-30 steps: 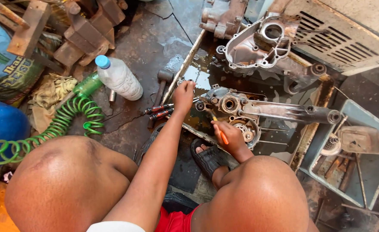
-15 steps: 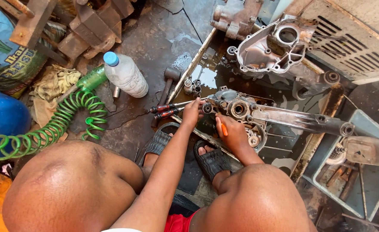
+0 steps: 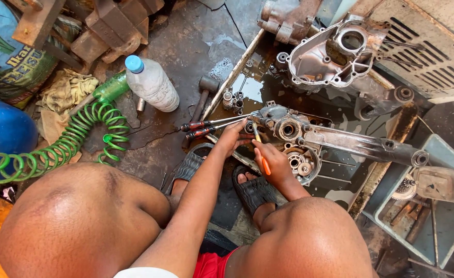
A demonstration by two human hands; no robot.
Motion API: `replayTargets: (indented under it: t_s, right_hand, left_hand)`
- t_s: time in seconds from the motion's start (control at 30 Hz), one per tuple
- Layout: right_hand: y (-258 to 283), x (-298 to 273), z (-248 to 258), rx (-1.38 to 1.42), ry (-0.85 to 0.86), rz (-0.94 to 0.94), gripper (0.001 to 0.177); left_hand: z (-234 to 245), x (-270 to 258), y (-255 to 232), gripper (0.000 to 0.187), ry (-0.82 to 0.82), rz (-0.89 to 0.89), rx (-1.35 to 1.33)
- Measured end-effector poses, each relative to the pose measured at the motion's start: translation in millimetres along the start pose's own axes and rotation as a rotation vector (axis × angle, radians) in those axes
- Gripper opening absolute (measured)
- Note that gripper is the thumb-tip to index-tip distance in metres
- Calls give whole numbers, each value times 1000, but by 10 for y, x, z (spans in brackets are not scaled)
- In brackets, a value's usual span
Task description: The person sits on the floor and works on a disassembled engine block placed in a metal tray. They use a screwdriver to manipulate internal components and a hammer to tap parts into place. The person also uses a brush to clean the engine surfaces.
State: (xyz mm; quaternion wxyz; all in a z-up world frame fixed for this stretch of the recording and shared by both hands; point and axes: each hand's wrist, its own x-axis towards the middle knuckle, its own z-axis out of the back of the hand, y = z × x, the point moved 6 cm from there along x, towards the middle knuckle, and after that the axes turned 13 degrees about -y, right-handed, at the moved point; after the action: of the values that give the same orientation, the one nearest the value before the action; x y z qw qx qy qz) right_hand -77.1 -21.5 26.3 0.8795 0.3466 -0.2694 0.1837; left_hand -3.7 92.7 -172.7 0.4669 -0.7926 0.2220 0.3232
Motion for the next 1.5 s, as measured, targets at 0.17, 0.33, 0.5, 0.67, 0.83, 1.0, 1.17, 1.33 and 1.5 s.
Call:
replayTargets:
  t_s: [0.17,0.33,0.5,0.67,0.83,1.0,1.17,1.33,1.5]
  right_hand:
    - [54,42,42,107,-10,-38,24]
    - [-152,-109,-42,-27,-111,-10,24]
    - [102,18,-16,41,4,46,20]
    - [-31,20,110,12,-74,-16,22]
    - [-40,27,231,31,-26,-40,20]
    - [-39,-14,295,4,80,-34,24]
    - [-29,-14,357,-16,97,-19,25]
    - [-74,-57,371,-30,125,-40,28]
    - [-156,-68,408,62,93,-138,30]
  left_hand:
    - [54,109,101,56,-1,23,-22]
    - [5,-94,-78,58,25,27,-5]
    - [69,55,29,62,28,2,62]
    - [3,-48,-125,60,8,-47,99]
    - [-42,81,-239,49,-44,-166,168]
    - [-153,133,-441,58,-124,-162,343]
    - [-401,349,-614,62,-83,-281,660]
    - [-644,126,-876,53,-43,-314,850]
    - [-553,-159,-1093,34,35,-504,1019]
